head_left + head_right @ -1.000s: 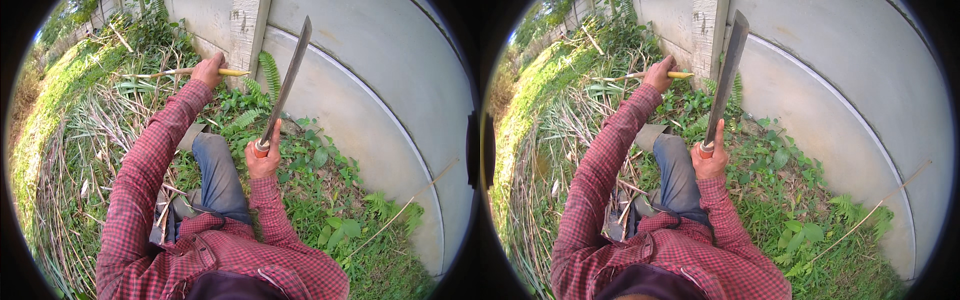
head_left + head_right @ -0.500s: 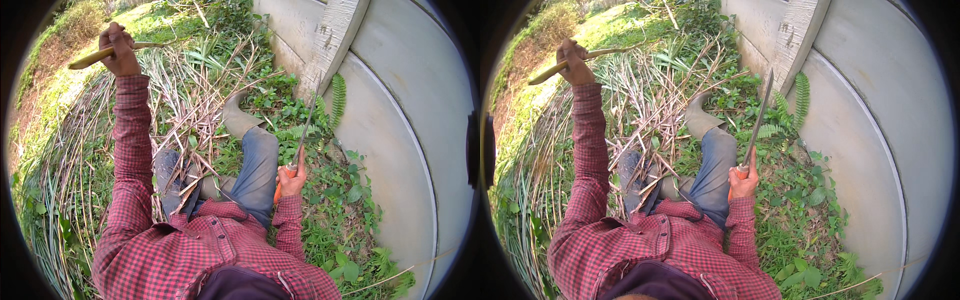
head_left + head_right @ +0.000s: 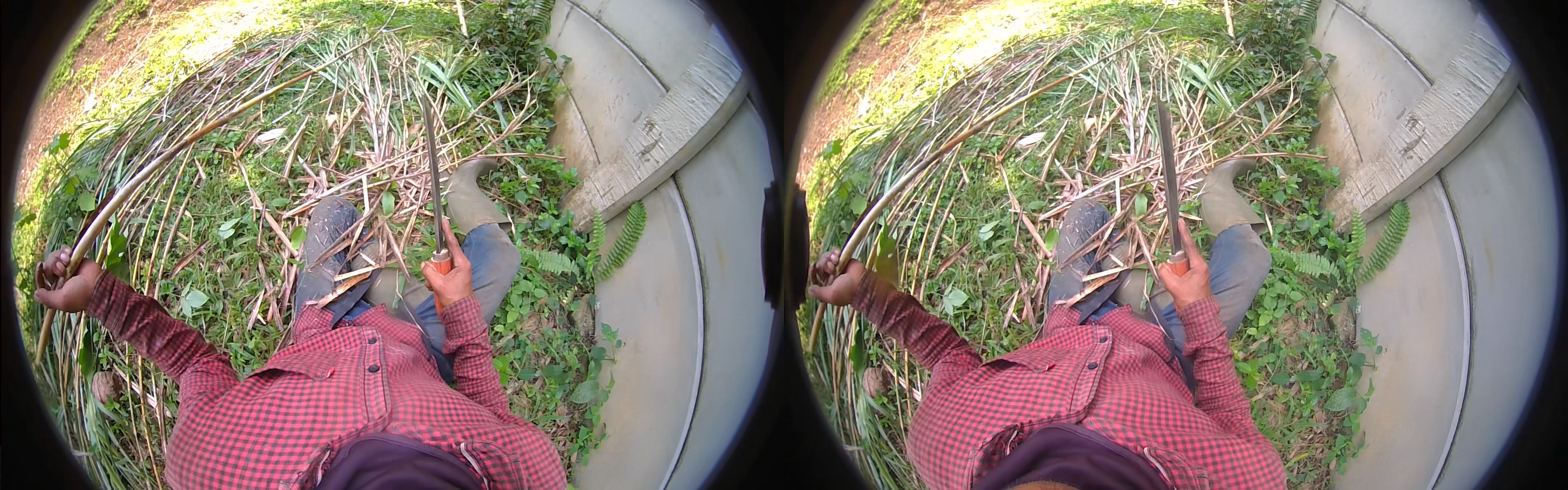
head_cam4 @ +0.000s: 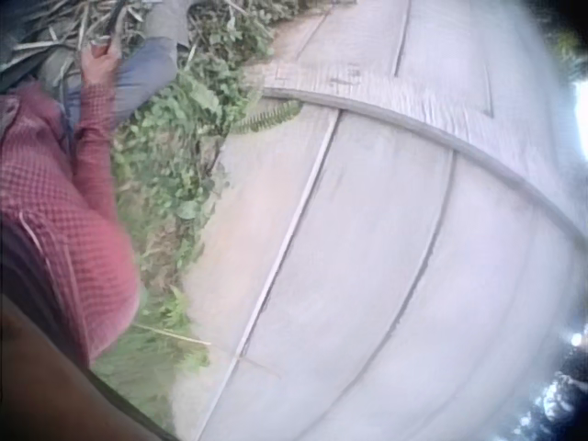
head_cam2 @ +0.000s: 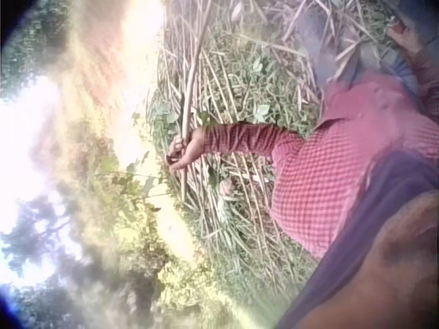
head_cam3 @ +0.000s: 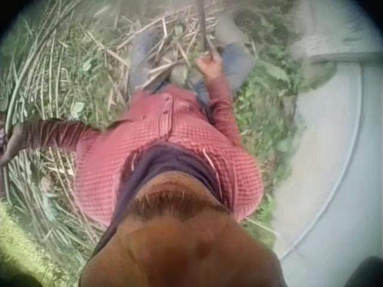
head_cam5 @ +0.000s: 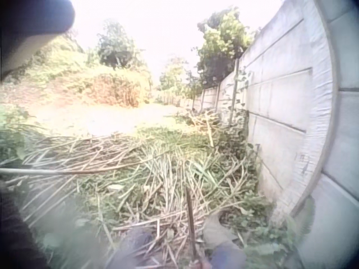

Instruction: The person sits on the ground and uses a machete to strip bark and cut long sticks into smaller pieces. The person repeatedly picks up sticks, shaves them, and chops them, accumulating a pile of processed wood and debris.

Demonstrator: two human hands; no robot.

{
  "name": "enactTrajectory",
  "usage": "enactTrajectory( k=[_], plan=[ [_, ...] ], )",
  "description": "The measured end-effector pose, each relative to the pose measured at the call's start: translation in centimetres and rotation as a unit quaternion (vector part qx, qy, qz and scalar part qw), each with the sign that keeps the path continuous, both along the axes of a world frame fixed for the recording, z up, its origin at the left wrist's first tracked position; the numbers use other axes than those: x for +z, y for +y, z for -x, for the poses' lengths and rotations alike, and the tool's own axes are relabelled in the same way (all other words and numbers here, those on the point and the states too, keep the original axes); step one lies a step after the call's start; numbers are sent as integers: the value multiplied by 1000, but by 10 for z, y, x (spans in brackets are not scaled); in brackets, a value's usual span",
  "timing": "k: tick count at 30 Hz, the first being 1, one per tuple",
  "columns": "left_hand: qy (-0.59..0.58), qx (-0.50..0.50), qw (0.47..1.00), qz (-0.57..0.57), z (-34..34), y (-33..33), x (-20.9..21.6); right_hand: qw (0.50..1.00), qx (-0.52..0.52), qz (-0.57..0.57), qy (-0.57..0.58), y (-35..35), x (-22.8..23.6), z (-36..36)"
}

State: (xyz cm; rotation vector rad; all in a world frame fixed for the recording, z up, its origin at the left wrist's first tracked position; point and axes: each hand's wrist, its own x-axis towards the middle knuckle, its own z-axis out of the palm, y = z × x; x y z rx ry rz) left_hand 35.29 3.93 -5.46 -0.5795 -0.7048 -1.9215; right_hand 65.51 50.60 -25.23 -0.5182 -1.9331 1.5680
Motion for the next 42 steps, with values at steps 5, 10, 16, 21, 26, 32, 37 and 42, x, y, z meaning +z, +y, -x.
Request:
enactTrajectory(
  k=[5,10,16,21,26,32,37,42],
  plan=[
    [-284,239,928,33,-31,-24,-37,994,110,15,15,-15,0,32],
    [-521,230,820,57,2,-110,-145,988,145,58,-14,-22,-19,37],
    [-765,55,640,-48,-24,-57,-226,984,131,83,-84,-26,-18,33],
    [-561,326,569,506,-65,83,-279,982,115,132,-68,-23,-29,34],
    [-459,-119,748,465,4,204,-251,984,81,71,-145,-12,-37,32],
    [-589,-379,699,-147,208,206,-391,986,59,62,-141,-18,-37,28],
    [-558,-354,690,-296,246,235,-406,988,7,81,-129,-14,-28,26],
    [-500,-393,697,-330,274,245,-423,976,11,166,-138,-13,-35,26]
  ],
)
